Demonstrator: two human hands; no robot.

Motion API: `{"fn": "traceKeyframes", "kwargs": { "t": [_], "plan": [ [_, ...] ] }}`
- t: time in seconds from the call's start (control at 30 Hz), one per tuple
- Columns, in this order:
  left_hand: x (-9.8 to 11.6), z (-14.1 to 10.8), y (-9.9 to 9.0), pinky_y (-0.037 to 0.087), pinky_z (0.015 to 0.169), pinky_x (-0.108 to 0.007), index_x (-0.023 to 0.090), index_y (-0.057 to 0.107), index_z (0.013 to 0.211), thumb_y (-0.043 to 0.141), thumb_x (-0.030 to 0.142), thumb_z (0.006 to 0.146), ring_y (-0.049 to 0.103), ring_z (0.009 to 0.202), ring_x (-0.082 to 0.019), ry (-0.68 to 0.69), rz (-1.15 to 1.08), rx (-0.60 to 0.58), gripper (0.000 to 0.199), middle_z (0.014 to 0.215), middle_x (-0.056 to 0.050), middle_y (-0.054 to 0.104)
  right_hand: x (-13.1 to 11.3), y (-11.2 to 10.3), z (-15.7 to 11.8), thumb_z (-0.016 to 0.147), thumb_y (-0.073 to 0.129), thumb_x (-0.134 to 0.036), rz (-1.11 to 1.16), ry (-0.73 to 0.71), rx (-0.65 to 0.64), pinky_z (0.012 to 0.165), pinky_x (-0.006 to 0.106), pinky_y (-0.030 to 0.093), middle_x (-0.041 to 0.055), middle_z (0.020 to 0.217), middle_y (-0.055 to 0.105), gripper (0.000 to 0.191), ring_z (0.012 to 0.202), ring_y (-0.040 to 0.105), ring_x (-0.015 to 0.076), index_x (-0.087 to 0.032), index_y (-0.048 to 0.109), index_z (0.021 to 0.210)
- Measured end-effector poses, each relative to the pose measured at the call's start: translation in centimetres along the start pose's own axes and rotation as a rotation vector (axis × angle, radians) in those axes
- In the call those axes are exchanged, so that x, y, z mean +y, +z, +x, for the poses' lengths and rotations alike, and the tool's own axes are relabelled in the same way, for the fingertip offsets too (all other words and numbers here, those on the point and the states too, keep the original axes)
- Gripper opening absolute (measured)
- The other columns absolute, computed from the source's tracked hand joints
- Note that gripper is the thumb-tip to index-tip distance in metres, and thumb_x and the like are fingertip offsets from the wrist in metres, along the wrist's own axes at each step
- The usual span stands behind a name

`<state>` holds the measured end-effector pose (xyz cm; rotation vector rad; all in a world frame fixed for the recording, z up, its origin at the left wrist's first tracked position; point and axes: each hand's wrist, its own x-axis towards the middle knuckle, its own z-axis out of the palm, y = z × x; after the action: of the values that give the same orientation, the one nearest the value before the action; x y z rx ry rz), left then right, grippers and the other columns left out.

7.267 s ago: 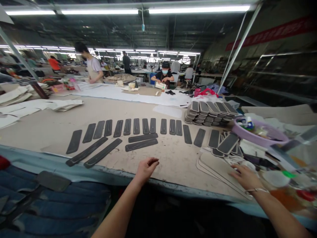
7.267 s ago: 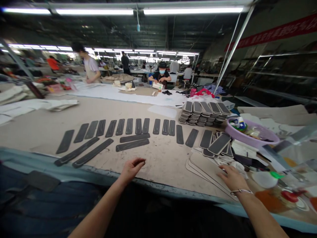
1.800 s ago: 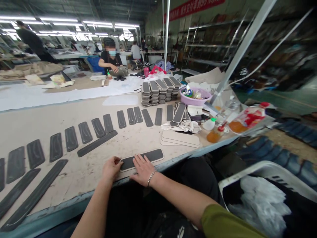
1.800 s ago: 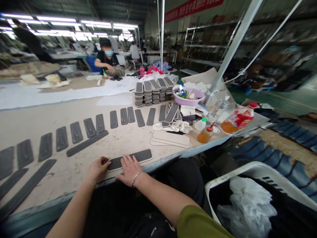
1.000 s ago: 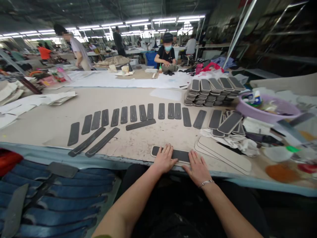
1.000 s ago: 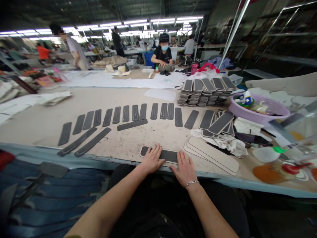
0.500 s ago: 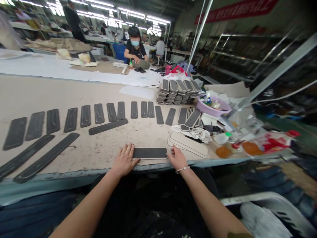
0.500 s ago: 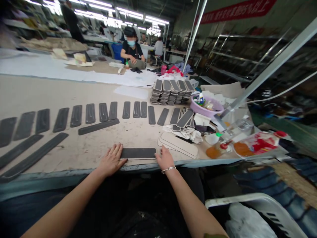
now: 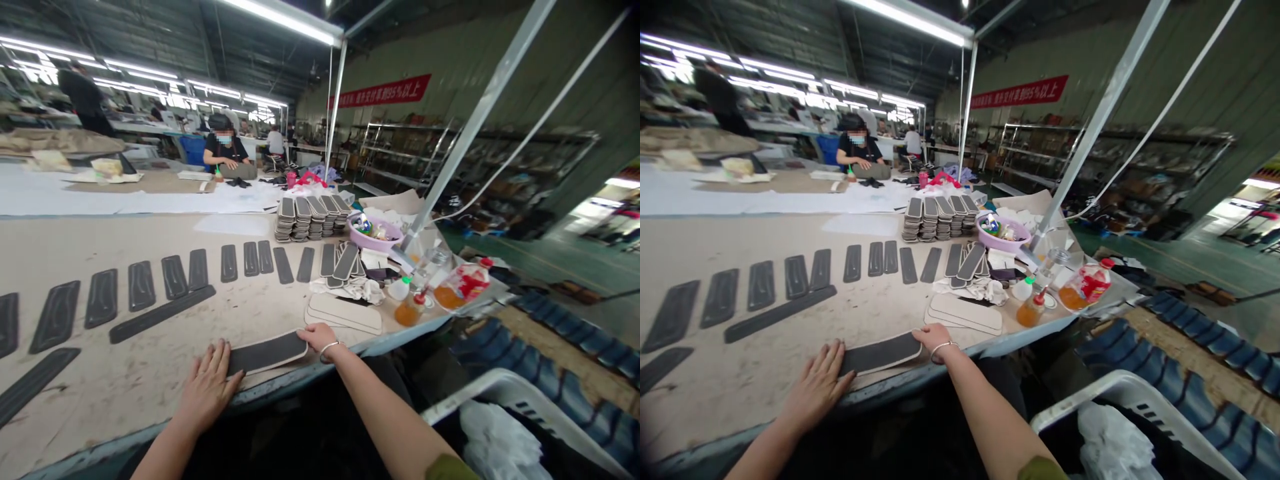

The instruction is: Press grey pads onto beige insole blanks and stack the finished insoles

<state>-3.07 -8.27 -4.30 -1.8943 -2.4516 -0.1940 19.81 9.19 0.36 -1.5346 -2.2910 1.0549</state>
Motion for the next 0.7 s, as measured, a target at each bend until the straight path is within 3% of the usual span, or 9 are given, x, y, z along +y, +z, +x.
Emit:
{"fn": "traceKeyframes", "kwargs": {
  "t": [0.17, 0.27, 0.33, 0.4, 0.5, 0.63, 0.7],
  "plan": [
    [-0.1, 0.5, 0.6, 0.022, 0.103, -0.046, 0.009, 0.022, 0.139, 0.026, 0.047, 0.085, 0.017, 0.133, -0.029, -0.106, -0.117, 0.101, 0.067, 0.146, -0.014, 0.018, -0.2, -2.8, 0.4, 0.072, 0.053, -0.048, 0.276, -0.130, 0.031, 0.042, 0.020, 0.026, -0.0068, 0.041, 0.036, 0.037, 0.040, 0.036, 0.0068, -0.018, 0.050, 0.052],
    [0.1, 0.8, 0.8, 0.023, 0.102, -0.045, 0.009, 0.019, 0.140, 0.025, 0.047, 0.085, 0.016, 0.133, -0.029, -0.182, -0.151, 0.146, 0.066, 0.146, -0.016, 0.016, -0.2, -6.9, 2.2, 0.070, 0.054, -0.054, 0.475, -0.161, 0.194, 0.039, 0.019, 0.028, -0.0072, 0.042, 0.037, 0.038, 0.038, 0.036, 0.0068, -0.018, 0.052, 0.059],
    [0.4, 0.9, 0.7, 0.020, 0.103, -0.047, 0.009, 0.020, 0.139, 0.026, 0.048, 0.085, 0.018, 0.133, -0.030, -0.190, -0.129, 0.130, 0.067, 0.146, -0.016, 0.019, 0.3, -10.2, 4.3, 0.071, 0.052, -0.057, 0.518, -0.127, 0.379, 0.039, 0.019, 0.032, -0.0064, 0.044, 0.041, 0.039, 0.039, 0.040, 0.0073, -0.018, 0.053, 0.063],
    [0.7, 1.0, 0.5, 0.017, 0.104, -0.048, 0.011, 0.022, 0.139, 0.028, 0.049, 0.084, 0.019, 0.132, -0.030, -0.177, -0.091, 0.098, 0.068, 0.145, -0.015, 0.022, 1.2, -13.1, 6.7, 0.076, 0.047, -0.056, 0.448, -0.029, 0.530, 0.044, 0.018, 0.039, -0.0037, 0.051, 0.050, 0.039, 0.044, 0.047, 0.0081, -0.018, 0.053, 0.069],
    [1.1, 1.0, 0.3, 0.015, 0.103, -0.050, 0.011, 0.024, 0.139, 0.029, 0.052, 0.082, 0.018, 0.132, -0.031, -0.164, -0.046, 0.065, 0.070, 0.145, -0.015, 0.023, 2.8, -15.9, 9.3, 0.079, 0.047, -0.050, 0.295, 0.120, 0.572, 0.054, 0.020, 0.045, 0.0034, 0.065, 0.060, 0.035, 0.058, 0.057, 0.0111, -0.015, 0.054, 0.077],
    [1.2, 1.3, 0.1, 0.014, 0.103, -0.050, 0.011, 0.025, 0.138, 0.029, 0.054, 0.082, 0.017, 0.132, -0.031, -0.171, -0.041, 0.041, 0.071, 0.145, -0.015, 0.022, 4.7, -16.0, 9.1, 0.064, 0.067, -0.041, 0.106, 0.218, 0.534, 0.072, 0.031, 0.046, 0.0148, 0.082, 0.064, 0.044, 0.082, 0.061, 0.0235, -0.009, 0.057, 0.092],
    [1.3, 1.3, -0.2, 0.013, 0.104, -0.050, 0.011, 0.026, 0.138, 0.029, 0.055, 0.082, 0.017, 0.132, -0.032, -0.181, -0.050, 0.026, 0.071, 0.145, -0.016, 0.022, 5.5, -14.9, 7.7, 0.064, 0.066, -0.040, -0.127, 0.178, 0.399, 0.082, 0.036, 0.043, 0.0171, 0.095, 0.063, 0.050, 0.094, 0.058, 0.0272, -0.009, 0.055, 0.102]
  ]
}}
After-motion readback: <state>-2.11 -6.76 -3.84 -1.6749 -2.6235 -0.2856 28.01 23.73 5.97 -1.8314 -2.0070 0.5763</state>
